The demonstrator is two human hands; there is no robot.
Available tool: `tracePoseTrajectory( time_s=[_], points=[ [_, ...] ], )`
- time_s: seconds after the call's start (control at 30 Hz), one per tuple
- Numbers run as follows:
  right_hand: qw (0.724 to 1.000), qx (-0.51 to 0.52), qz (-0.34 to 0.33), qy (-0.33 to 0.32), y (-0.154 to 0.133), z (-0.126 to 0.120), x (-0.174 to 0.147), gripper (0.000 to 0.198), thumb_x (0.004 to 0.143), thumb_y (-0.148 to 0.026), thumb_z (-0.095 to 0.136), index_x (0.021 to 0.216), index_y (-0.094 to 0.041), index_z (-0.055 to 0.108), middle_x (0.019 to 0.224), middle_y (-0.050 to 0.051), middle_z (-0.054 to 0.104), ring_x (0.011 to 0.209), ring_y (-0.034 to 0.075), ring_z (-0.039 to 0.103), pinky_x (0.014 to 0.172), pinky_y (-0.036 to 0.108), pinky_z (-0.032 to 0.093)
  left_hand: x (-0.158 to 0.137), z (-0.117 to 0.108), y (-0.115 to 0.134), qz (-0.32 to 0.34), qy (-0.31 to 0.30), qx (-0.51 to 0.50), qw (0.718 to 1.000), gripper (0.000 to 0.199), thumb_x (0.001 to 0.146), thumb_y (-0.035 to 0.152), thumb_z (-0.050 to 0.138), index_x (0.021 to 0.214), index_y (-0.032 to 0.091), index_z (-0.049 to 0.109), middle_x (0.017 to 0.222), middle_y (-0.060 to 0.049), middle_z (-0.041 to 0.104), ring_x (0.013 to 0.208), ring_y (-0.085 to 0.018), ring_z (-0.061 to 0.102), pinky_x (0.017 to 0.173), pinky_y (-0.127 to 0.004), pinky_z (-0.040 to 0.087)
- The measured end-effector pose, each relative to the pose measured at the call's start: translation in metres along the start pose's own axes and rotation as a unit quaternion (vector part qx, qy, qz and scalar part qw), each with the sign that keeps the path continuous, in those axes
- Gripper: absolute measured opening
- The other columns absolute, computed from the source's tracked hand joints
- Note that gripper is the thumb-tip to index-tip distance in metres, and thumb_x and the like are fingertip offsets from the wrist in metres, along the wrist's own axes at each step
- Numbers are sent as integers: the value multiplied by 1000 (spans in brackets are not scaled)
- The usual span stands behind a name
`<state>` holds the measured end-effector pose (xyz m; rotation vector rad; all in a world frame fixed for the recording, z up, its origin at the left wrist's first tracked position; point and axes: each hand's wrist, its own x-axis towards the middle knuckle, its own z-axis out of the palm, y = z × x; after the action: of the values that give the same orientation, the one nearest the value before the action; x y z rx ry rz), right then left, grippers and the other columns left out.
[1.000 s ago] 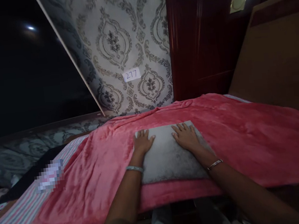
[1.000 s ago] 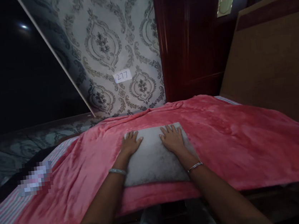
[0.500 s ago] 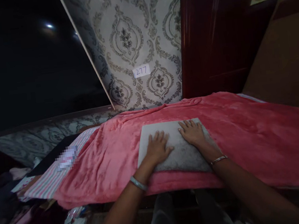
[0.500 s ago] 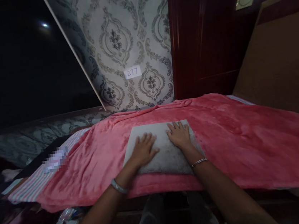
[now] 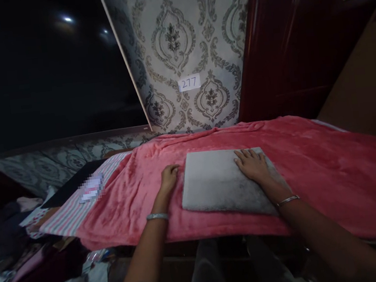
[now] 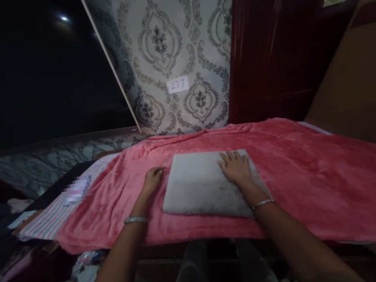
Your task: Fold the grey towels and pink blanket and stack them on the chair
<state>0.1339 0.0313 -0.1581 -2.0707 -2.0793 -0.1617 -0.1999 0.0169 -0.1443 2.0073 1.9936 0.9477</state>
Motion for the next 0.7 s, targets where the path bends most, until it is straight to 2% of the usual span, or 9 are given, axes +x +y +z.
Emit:
tracePoseTrajectory(
  time_s=[0.1,0.23,0.33,0.53,0.7],
  points=[
    [1000,1,1,-3,-1,-1,-1,55,103,-42,26,154,-27,42,159,6,38,146,30,33,115,55,28,2,9,-2,-5,-7,1,1000,29,85,10,55,104,15,75,107,-9,75,97,-18,69,91,-30,54],
    [1000,-1,2,5,-1,-1,-1,55,103,-42,26,153,-27,43,159,7,39,145,30,33,115,55,28,-4,19,4,-8,3,19,1000,26,86,14,55,101,15,76,105,-12,75,99,-22,68,93,-34,51],
    [1000,-3,3,0,-1,-1,-1,54,104,-41,26,153,-27,42,159,6,40,146,30,32,115,55,28,-9,20,8,0,7,31,999,26,85,15,54,97,18,77,103,-11,75,100,-23,67,93,-34,49],
    [1000,1,0,4,-1,-2,-1,53,104,-41,27,153,-28,43,160,6,38,146,31,32,114,55,28,-7,16,6,-20,39,27,999,22,84,17,53,83,19,75,93,-9,75,87,-20,67,81,-30,49],
    [1000,4,-2,2,-2,-5,-3,53,104,-41,28,153,-28,44,159,7,39,146,30,32,114,54,28,-4,14,-4,-68,84,-8,994,39,94,23,36,87,13,73,83,-10,75,74,-19,67,67,-27,50]
  ],
)
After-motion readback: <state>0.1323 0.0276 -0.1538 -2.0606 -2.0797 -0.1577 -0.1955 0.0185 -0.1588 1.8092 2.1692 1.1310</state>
